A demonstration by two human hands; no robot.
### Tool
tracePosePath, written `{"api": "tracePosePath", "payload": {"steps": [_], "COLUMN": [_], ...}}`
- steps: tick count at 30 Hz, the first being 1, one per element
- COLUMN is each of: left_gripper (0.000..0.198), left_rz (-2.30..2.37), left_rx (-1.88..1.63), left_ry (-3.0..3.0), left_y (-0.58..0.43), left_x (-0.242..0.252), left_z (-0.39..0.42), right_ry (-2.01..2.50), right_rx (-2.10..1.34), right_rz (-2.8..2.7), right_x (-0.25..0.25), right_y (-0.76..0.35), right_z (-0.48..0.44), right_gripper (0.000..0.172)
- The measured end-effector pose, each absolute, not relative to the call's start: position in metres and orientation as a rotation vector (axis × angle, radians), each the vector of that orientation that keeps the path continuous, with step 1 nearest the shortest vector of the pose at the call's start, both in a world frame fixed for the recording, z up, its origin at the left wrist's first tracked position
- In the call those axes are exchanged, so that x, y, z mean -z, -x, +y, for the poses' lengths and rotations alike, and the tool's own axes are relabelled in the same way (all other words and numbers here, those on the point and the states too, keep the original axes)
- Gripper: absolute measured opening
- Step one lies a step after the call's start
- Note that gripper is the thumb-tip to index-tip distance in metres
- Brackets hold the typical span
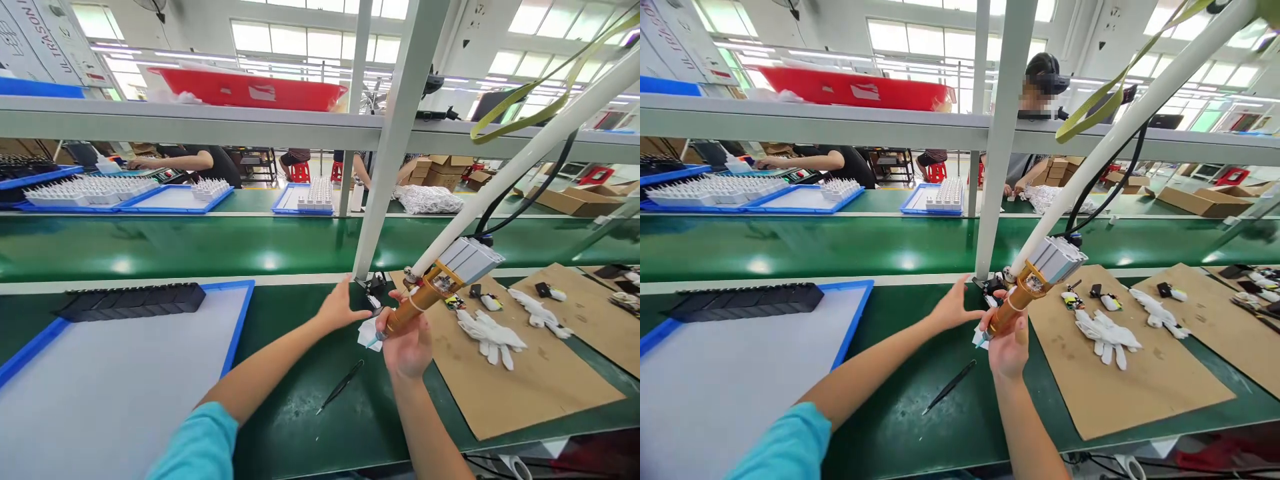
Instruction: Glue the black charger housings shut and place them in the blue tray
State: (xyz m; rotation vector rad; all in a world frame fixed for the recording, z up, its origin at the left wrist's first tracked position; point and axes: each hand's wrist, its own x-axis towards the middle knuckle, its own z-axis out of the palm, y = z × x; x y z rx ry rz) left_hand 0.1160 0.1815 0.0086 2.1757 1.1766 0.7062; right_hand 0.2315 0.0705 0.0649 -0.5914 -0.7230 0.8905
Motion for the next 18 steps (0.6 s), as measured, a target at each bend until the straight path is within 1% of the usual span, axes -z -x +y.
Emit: {"api": "tracePosePath", "payload": {"steps": [3,7,12,18], "left_gripper": [0.116,0.111,0.104,0.094], "left_rz": [1.261,1.307,1.110,1.106], "left_rx": [-0.666,-0.647,-0.598,-0.336], "left_ry": [-2.116,-2.081,-2.174,-2.229], "left_y": [-0.162,-0.166,-0.102,-0.005], "left_x": [-0.001,-0.007,-0.025,-0.036], "left_z": [0.173,0.174,0.171,0.132], "right_ry": [0.600,0.621,0.629,0.582], "right_rx": [-0.882,-0.869,-0.894,-0.950], "right_rz": [-0.735,-0.738,-0.746,-0.769], "right_x": [-0.063,-0.061,-0.063,-0.062], "right_y": [-0.239,-0.247,-0.247,-0.237], "right_z": [0.066,0.061,0.058,0.058], "right_gripper": [0.038,0.039,0.040,0.038]}}
